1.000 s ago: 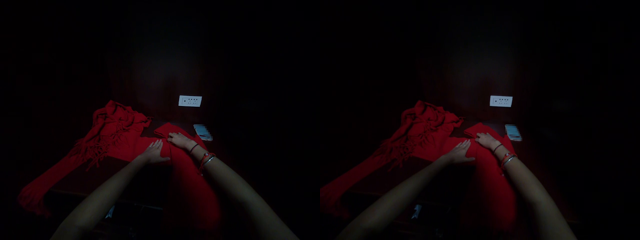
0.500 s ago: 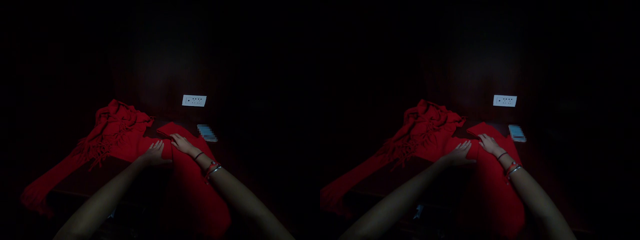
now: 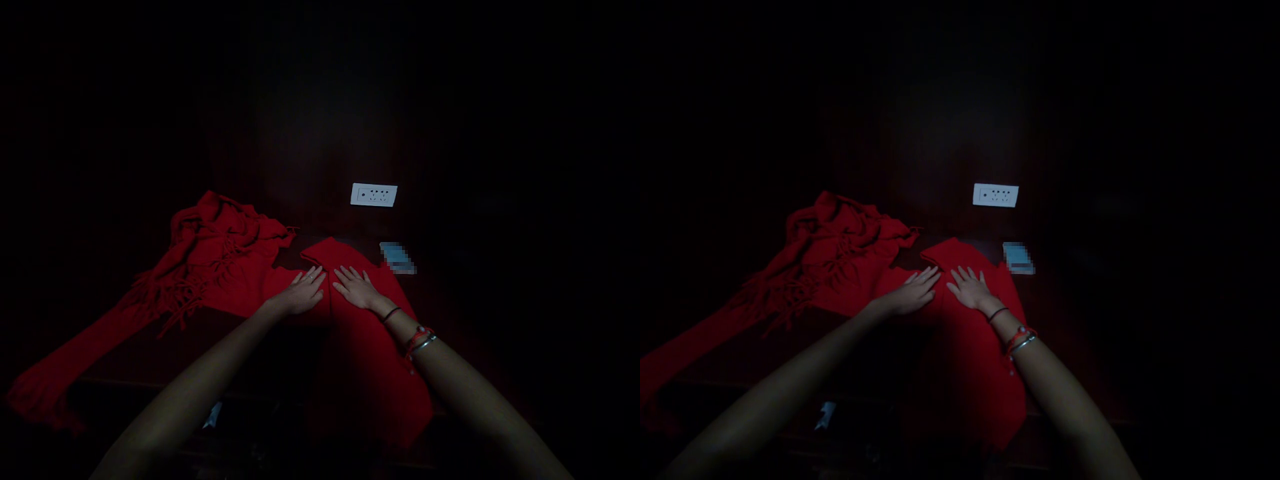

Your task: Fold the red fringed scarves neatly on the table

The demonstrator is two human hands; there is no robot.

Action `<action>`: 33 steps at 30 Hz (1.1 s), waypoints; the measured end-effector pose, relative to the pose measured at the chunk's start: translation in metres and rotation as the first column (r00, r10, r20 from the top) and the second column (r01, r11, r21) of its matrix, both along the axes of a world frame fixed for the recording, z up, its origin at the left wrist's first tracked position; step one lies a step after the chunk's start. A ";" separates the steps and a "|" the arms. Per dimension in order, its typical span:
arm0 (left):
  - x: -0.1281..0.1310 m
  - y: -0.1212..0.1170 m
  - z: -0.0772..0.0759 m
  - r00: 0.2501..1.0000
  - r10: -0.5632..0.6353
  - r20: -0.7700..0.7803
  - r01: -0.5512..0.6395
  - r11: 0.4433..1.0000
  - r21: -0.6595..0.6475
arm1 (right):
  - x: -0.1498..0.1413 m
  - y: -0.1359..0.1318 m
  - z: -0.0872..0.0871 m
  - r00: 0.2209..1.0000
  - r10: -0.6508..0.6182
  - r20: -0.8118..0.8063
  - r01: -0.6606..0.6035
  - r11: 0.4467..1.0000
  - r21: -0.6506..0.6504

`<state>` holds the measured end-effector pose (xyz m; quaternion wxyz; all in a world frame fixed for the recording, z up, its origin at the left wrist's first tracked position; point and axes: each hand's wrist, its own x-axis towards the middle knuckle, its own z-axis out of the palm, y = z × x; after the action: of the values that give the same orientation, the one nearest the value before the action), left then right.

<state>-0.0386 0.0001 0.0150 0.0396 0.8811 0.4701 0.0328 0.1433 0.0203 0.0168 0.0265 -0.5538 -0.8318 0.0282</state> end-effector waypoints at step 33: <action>0.041 0.020 -0.010 0.991 -0.107 0.078 0.099 0.990 0.100 | 0.084 -0.047 0.013 0.967 -0.249 -0.063 0.252 0.966 0.051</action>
<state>0.0020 0.0197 0.0050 0.0187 0.9030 0.4197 0.0900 0.2271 -0.0265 0.0298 0.0694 -0.6523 -0.7546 0.0157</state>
